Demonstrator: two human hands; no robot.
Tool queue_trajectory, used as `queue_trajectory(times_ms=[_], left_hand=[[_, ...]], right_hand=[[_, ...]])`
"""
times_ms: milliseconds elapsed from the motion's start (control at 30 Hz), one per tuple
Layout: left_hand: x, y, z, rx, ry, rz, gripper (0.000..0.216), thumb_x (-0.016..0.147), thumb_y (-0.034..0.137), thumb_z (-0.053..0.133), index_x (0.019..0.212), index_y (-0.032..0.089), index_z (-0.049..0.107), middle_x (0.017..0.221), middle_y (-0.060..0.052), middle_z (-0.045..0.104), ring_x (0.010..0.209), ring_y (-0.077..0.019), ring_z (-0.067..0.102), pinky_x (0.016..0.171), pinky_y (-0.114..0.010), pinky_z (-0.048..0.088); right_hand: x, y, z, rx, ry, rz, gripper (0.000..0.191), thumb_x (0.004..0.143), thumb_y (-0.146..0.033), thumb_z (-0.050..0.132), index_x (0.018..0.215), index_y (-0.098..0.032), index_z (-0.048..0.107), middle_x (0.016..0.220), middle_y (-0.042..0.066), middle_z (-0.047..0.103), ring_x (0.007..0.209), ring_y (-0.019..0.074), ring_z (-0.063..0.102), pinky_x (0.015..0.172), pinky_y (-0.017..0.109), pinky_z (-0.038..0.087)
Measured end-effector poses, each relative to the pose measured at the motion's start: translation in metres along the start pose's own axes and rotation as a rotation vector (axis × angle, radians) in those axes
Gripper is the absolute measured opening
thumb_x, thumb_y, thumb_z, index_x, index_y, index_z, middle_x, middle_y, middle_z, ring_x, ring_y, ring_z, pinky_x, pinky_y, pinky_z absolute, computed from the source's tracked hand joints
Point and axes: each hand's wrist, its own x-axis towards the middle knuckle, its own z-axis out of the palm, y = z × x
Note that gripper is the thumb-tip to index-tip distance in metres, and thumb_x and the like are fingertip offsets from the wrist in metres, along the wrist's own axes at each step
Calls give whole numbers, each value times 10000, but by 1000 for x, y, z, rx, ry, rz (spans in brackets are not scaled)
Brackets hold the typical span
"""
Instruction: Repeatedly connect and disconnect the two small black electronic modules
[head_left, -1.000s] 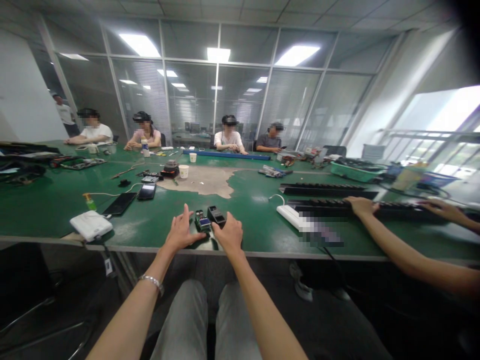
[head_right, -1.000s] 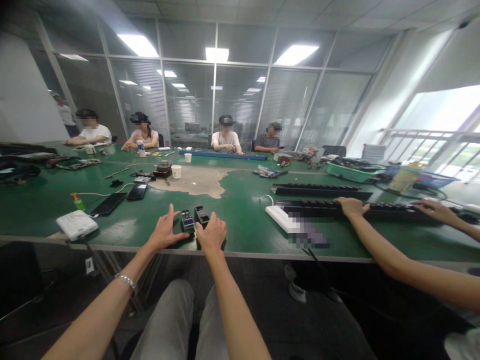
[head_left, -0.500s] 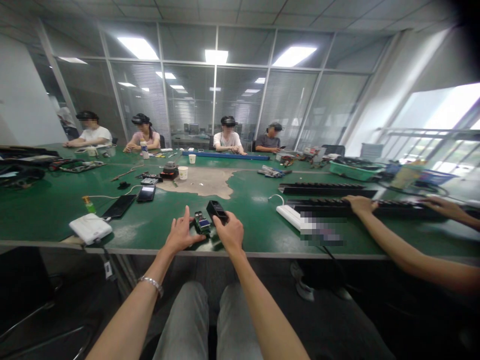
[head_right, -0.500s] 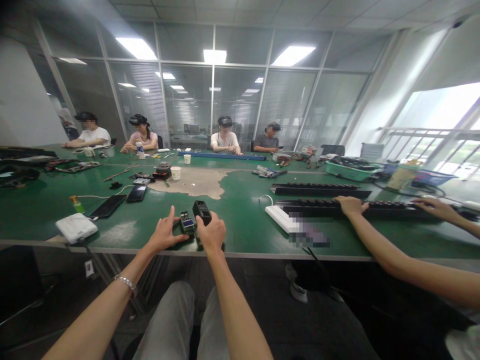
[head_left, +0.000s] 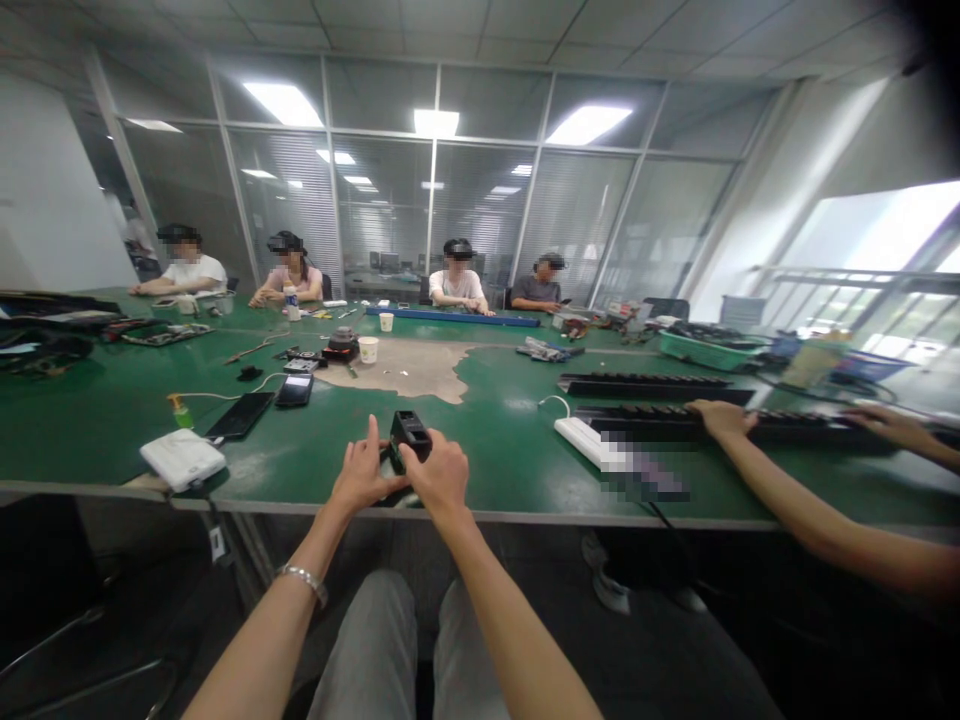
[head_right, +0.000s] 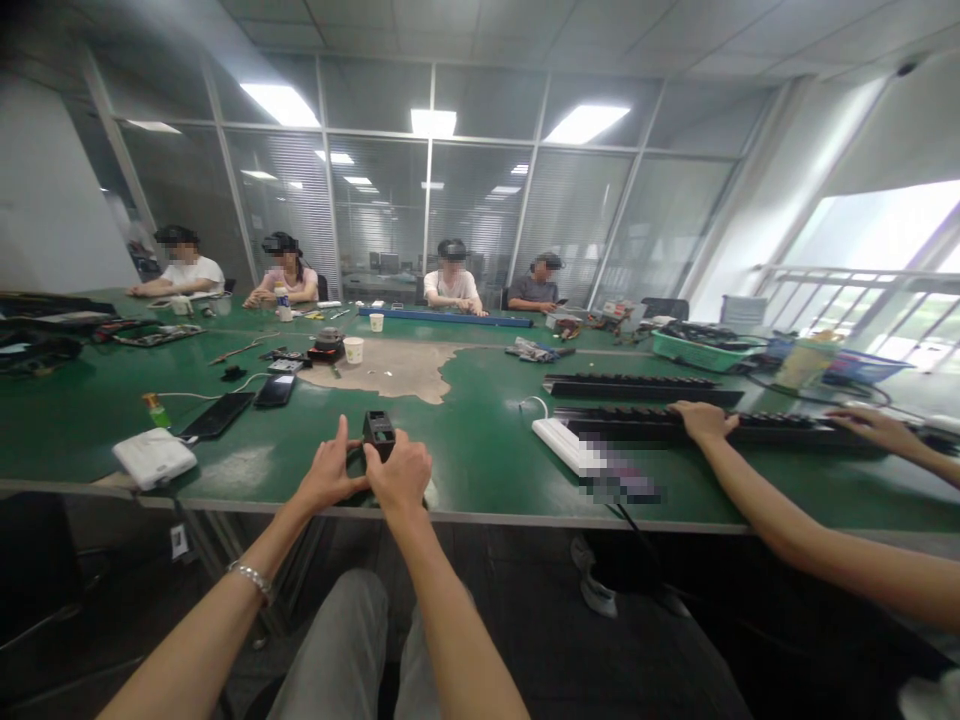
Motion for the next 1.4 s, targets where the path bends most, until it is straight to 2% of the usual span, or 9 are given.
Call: queue_trajectory(times_ms=[333, 500, 567, 767, 900, 1133, 1300, 1400], left_hand=[[2, 0, 1, 25, -24, 9, 1222, 720, 537, 643, 1480, 118, -217, 1339, -187, 530, 1293, -348, 425, 1098, -560, 209], [0, 5, 2, 118, 9, -12, 1222, 666, 492, 676, 1506, 146, -141, 1527, -225, 264, 1415, -376, 249, 1123, -587, 165], [0, 4, 2, 118, 5, -10, 1237, 645, 496, 689, 1509, 153, -127, 1538, -224, 236, 1428, -378, 220, 1127, -594, 157], [3, -2, 4, 94, 3, -13, 1258, 646, 536, 686, 1503, 133, -141, 1519, -239, 270, 1420, -379, 239, 1118, -605, 175], [1, -1, 4, 98, -26, -15, 1175, 686, 491, 663, 1515, 154, -99, 1511, -206, 308, 1410, -358, 263, 1129, -600, 152], [3, 0, 1, 41, -51, 0, 1183, 716, 546, 634, 1502, 156, -160, 1472, -176, 393, 1388, -337, 301, 1127, -578, 169], [5, -3, 2, 22, -48, -13, 1279, 663, 655, 658, 1503, 120, -145, 1427, -203, 446, 1376, -347, 326, 1122, -549, 176], [5, -2, 3, 18, -34, -25, 1327, 621, 685, 683, 1507, 118, -126, 1403, -191, 479, 1372, -349, 333, 1119, -526, 184]], right_hand=[[0, 0, 13, -36, -23, -19, 381, 796, -497, 645, 1008, -181, 615, 884, 114, 682, 902, 276, 620, 792, 352, 398], [-5, 9, 15, -69, -133, -11, 394, 752, -523, 675, 967, -197, 623, 879, 109, 692, 903, 292, 627, 757, 355, 415], [-6, 13, 13, -46, -173, -14, 405, 753, -537, 668, 973, -200, 620, 899, 104, 693, 907, 283, 627, 746, 340, 419], [-8, 15, 11, 61, -88, -63, 472, 774, -478, 667, 1129, -180, 580, 1052, 107, 673, 999, 262, 598, 814, 309, 412], [-8, 10, 18, 53, -64, -57, 403, 789, -500, 648, 1036, -185, 602, 973, 97, 679, 931, 256, 607, 774, 304, 414], [-3, 8, 27, 37, -63, -13, 312, 807, -470, 623, 916, -178, 648, 922, 111, 693, 886, 242, 627, 768, 303, 427], [13, 7, 15, 246, -28, 42, 300, 843, -465, 571, 954, -207, 677, 899, 70, 716, 854, 202, 650, 733, 255, 437], [20, 19, 6, 342, 21, 88, 335, 861, -476, 540, 1039, -223, 669, 921, 48, 721, 832, 190, 654, 725, 249, 439]])
